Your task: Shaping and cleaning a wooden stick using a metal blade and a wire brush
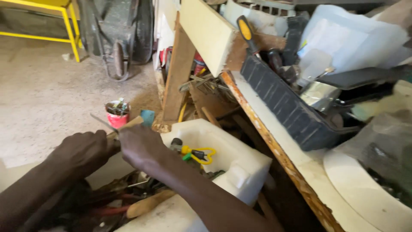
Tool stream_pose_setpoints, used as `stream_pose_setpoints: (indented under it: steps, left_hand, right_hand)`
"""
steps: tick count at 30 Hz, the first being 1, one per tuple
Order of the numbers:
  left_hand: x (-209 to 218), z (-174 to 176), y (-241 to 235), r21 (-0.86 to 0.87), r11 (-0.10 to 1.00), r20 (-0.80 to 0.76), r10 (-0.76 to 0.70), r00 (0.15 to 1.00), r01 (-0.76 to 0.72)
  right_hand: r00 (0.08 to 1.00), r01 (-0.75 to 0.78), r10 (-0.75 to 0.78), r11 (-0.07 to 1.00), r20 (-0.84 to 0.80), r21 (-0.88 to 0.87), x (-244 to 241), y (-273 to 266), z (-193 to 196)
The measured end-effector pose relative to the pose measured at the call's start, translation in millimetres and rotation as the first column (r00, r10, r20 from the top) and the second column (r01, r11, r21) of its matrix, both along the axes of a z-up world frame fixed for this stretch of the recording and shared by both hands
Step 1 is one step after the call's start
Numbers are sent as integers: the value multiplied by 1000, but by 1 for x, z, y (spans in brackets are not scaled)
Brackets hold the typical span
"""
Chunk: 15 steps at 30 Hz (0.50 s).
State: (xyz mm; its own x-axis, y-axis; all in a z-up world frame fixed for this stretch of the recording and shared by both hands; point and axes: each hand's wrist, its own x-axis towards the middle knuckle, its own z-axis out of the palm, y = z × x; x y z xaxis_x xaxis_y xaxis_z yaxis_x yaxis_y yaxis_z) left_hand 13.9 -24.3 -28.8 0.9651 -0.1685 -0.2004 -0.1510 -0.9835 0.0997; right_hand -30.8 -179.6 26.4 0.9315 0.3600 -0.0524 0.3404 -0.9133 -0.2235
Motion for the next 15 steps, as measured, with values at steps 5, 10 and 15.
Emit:
stream_pose_setpoints:
  steps: [5, 10, 15]
  left_hand:
    - [-1, -5, 5, -15, 998, 65, -53, 997, 54]
    - [-48, 56, -4, -156, 982, 18, -105, 994, 107]
    - [-10, 0, 1, -97, 984, 127, -140, 982, 153]
  right_hand:
    - [950, 297, -260, 924, -175, 239, 24, 27, -15]
    - [1000, 23, -23, 999, 5, 45, -25, -16, 9]
    - [999, 27, -28, 999, -35, -29, -16, -24, 6]
